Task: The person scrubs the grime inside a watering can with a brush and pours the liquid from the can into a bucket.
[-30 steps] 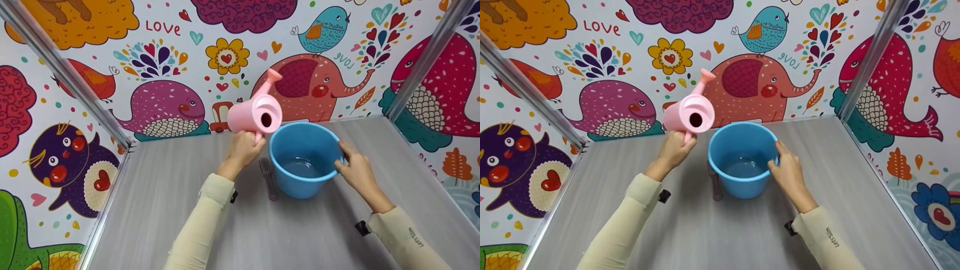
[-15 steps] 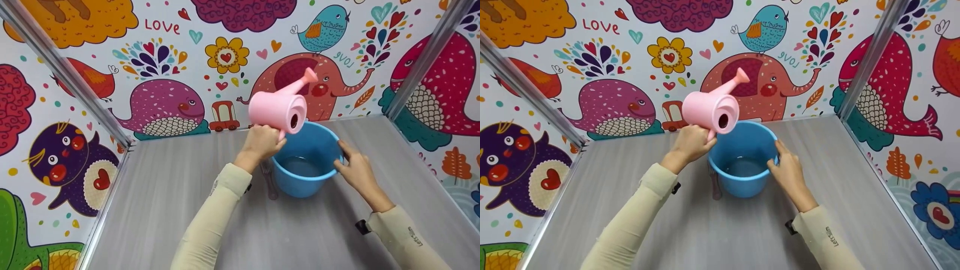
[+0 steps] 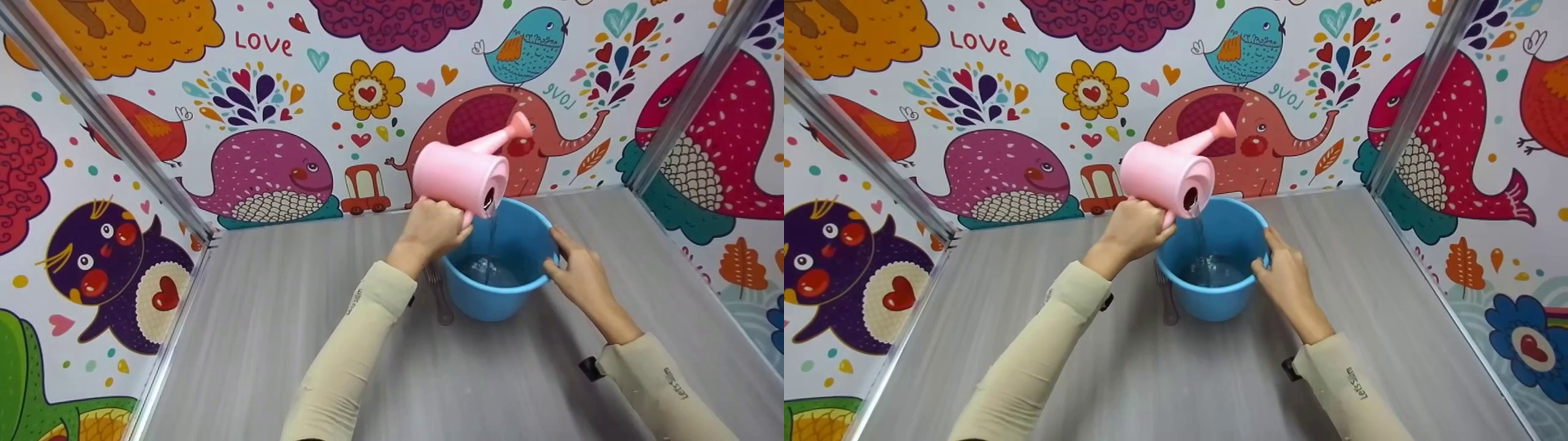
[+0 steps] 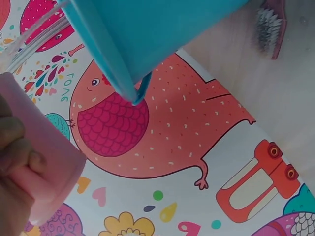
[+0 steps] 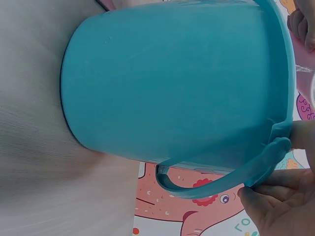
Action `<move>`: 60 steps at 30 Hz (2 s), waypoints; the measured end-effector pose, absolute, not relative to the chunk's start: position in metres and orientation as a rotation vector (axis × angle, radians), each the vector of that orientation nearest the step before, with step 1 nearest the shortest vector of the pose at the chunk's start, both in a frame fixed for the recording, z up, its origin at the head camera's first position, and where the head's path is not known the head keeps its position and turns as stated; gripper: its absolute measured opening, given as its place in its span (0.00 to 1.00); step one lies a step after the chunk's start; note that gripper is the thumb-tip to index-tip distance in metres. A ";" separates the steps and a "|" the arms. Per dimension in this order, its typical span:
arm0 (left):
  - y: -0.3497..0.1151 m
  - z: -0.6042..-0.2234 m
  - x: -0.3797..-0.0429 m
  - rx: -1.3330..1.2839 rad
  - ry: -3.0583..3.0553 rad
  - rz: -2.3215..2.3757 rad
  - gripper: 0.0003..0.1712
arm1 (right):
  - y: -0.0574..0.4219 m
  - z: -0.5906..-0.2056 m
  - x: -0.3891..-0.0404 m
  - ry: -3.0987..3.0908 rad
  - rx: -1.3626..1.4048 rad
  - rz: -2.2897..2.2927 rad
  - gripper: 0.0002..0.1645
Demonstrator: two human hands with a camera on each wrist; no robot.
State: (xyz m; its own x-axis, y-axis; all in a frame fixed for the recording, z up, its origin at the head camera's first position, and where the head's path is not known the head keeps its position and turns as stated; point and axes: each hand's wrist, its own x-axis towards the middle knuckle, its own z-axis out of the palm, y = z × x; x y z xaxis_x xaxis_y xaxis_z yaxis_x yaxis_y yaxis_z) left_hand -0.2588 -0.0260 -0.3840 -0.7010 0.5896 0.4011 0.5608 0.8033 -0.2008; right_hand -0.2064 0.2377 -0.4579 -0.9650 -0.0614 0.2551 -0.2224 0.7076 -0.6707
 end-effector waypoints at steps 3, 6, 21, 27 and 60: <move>-0.025 -0.381 -0.259 -0.859 -2.545 0.116 0.25 | 0.238 -0.457 -0.206 -2.711 0.228 1.107 0.37; -0.024 -0.378 -0.258 -0.863 -2.542 0.147 0.25 | 0.238 -0.457 -0.206 -2.714 0.225 1.104 0.37; -0.018 -0.366 -0.257 -0.869 -2.462 0.218 0.25 | 0.236 -0.459 -0.207 -2.687 0.215 1.052 0.37; -0.016 -0.362 -0.257 -0.875 -2.444 0.206 0.26 | 0.237 -0.459 -0.207 -2.688 0.219 1.064 0.36; -0.009 -0.379 -0.254 -0.889 -2.546 0.206 0.26 | 0.236 -0.461 -0.205 -2.670 0.228 1.065 0.36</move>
